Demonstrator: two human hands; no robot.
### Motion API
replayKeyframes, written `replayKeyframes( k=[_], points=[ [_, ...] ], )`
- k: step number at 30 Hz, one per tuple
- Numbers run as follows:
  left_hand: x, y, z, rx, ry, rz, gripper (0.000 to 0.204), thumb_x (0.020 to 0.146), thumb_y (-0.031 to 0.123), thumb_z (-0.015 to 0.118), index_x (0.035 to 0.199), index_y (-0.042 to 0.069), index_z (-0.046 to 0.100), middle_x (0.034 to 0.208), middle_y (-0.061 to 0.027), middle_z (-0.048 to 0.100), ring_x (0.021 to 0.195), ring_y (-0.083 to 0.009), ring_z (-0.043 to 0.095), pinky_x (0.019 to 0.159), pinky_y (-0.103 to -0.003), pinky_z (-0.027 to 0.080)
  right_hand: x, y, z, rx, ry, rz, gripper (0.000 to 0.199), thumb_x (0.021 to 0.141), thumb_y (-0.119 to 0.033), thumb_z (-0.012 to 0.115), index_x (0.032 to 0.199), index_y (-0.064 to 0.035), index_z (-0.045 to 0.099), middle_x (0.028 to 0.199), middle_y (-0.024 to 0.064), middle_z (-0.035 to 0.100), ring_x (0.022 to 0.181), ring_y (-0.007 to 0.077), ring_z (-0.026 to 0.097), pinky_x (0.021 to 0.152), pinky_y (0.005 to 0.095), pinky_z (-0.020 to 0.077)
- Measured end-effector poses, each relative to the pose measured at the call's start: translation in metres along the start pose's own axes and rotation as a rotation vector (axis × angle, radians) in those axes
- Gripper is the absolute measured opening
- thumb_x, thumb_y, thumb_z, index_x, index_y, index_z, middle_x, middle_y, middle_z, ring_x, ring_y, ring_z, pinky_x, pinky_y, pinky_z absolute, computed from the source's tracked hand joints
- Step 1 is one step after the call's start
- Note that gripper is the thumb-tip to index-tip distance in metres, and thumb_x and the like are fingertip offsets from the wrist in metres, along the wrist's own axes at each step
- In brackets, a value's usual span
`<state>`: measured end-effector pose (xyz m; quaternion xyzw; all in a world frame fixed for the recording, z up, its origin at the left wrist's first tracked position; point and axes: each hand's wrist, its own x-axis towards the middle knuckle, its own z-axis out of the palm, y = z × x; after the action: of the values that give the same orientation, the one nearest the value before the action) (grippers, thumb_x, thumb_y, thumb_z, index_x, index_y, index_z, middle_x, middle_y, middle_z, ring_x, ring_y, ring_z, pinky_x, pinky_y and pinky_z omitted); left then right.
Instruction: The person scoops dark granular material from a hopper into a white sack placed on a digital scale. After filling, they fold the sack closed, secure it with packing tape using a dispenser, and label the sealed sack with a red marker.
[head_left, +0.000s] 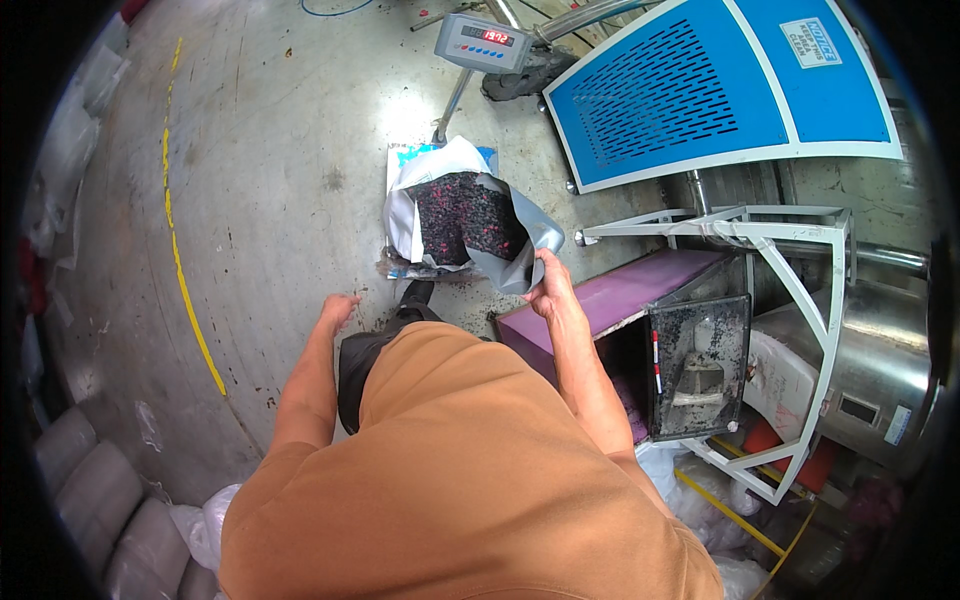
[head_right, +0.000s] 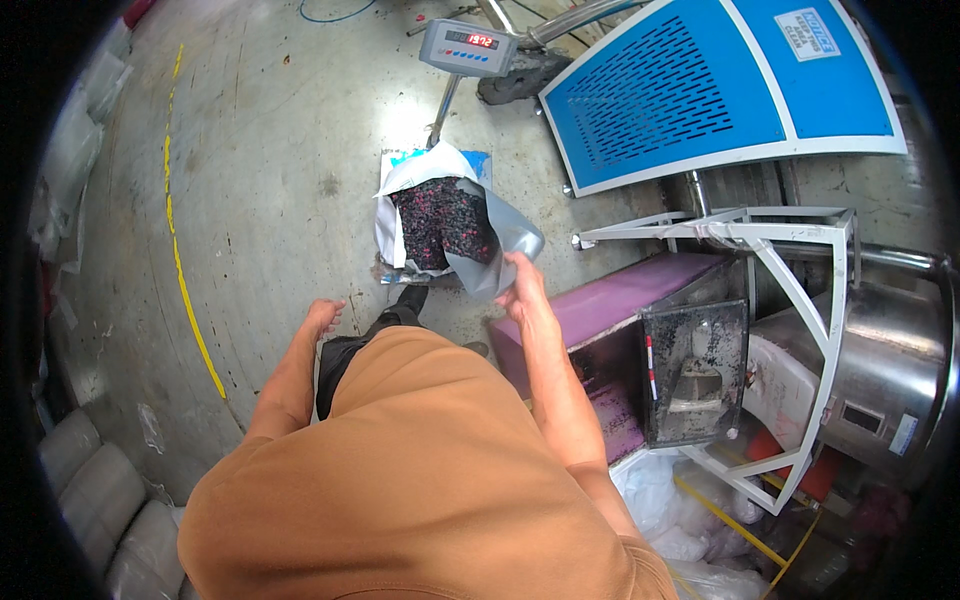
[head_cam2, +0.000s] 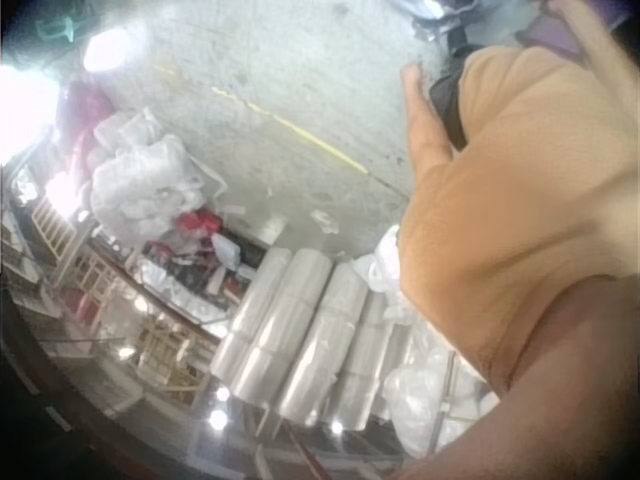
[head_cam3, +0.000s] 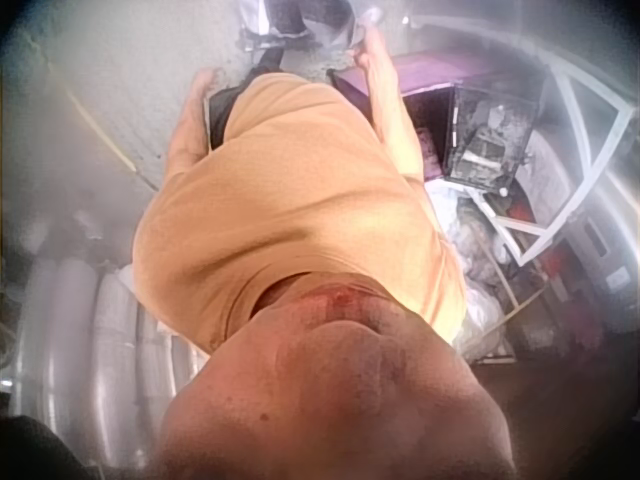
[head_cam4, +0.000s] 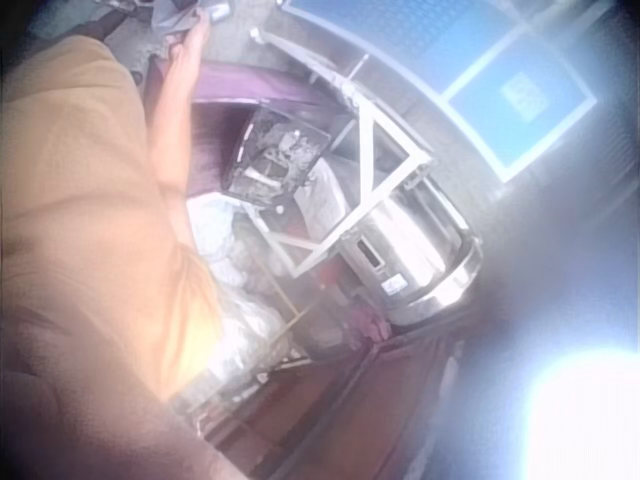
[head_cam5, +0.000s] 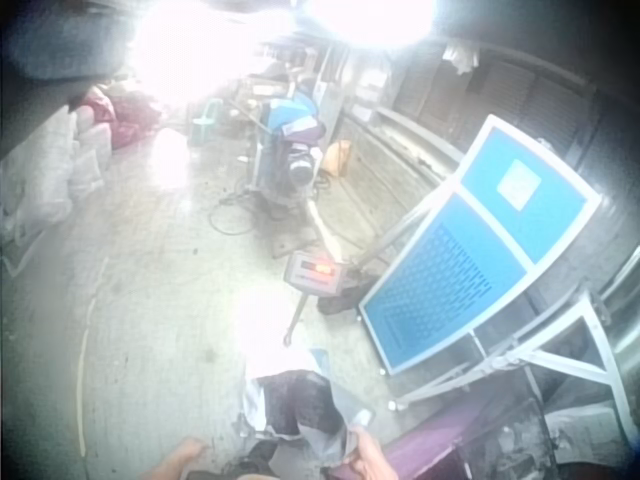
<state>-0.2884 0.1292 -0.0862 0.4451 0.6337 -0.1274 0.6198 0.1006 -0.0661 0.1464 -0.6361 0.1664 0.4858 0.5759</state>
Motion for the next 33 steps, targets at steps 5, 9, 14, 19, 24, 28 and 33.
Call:
replayKeyframes(
  k=[5,9,14,19,24,28,33],
  points=[
    [0.005,-0.006,-0.001,0.01,-0.045,-0.02,0.049,0.094,0.035,0.072,0.125,-0.001,0.064,0.116,-0.0124,0.068,0.089,-0.0227,0.062,0.068,-0.039,0.048,0.0,0.0,0.0,-0.001,-0.01,-0.015,0.051,0.095,-0.03,0.062,0.134,0.0002,0.05,0.118,0.0158,0.065,0.093,0.0305,0.071,0.07,0.0491,0.0623],
    [0.013,-0.012,-0.001,0.025,-0.061,-0.027,0.051,0.094,0.036,0.072,0.128,0.0,0.062,0.12,-0.0136,0.068,0.092,-0.0235,0.062,0.071,-0.04,0.049,0.003,0.0,-0.002,-0.031,-0.032,-0.018,0.054,0.094,-0.031,0.063,0.135,0.0009,0.05,0.118,0.0159,0.065,0.094,0.0311,0.071,0.07,0.0485,0.0619],
    [0.014,-0.014,0.002,-0.006,0.02,0.006,0.038,0.092,0.032,0.074,0.11,0.0,0.07,0.096,-0.0077,0.069,0.078,-0.0195,0.06,0.06,-0.039,0.046,0.003,-0.002,-0.001,-0.054,-0.001,-0.022,0.055,0.094,-0.032,0.062,0.136,0.0005,0.05,0.119,0.0155,0.065,0.099,0.0304,0.07,0.075,0.0487,0.0613],
    [0.012,-0.012,0.002,-0.006,-0.008,-0.015,0.043,0.092,0.034,0.074,0.119,0.0,0.067,0.106,-0.0101,0.069,0.085,-0.0218,0.062,0.07,-0.041,0.049,-0.004,-0.005,0.003,-0.043,0.004,-0.019,0.053,0.094,-0.03,0.062,0.136,0.0,0.05,0.121,0.0147,0.064,0.1,0.029,0.07,0.08,0.0498,0.0608],
    [0.007,-0.008,0.006,-0.022,0.023,-0.013,0.041,0.092,0.032,0.074,0.119,0.001,0.07,0.104,-0.0097,0.071,0.083,-0.022,0.063,0.072,-0.042,0.05,-0.007,-0.006,0.003,-0.029,0.039,-0.022,0.051,0.095,-0.029,0.062,0.135,-0.0004,0.051,0.121,0.0138,0.065,0.1,0.0286,0.07,0.079,0.0493,0.0612],
    [0.009,-0.008,0.003,-0.015,-0.007,-0.015,0.044,0.092,0.034,0.074,0.12,0.0,0.069,0.109,-0.0106,0.071,0.087,-0.0232,0.063,0.072,-0.042,0.049,-0.006,-0.006,0.0,0.0,0.018,-0.025,0.049,0.095,-0.028,0.062,0.134,-0.0005,0.051,0.12,0.0131,0.065,0.099,0.0282,0.07,0.077,0.0482,0.0615],
    [0.01,-0.007,0.003,0.002,-0.024,-0.013,0.045,0.092,0.035,0.074,0.12,0.0,0.069,0.112,-0.0104,0.07,0.086,-0.0228,0.063,0.068,-0.041,0.048,-0.007,-0.005,-0.003,-0.002,0.018,-0.031,0.05,0.095,-0.029,0.062,0.134,-0.0002,0.051,0.121,0.0133,0.064,0.099,0.0282,0.07,0.077,0.0486,0.0613]
  ],
)
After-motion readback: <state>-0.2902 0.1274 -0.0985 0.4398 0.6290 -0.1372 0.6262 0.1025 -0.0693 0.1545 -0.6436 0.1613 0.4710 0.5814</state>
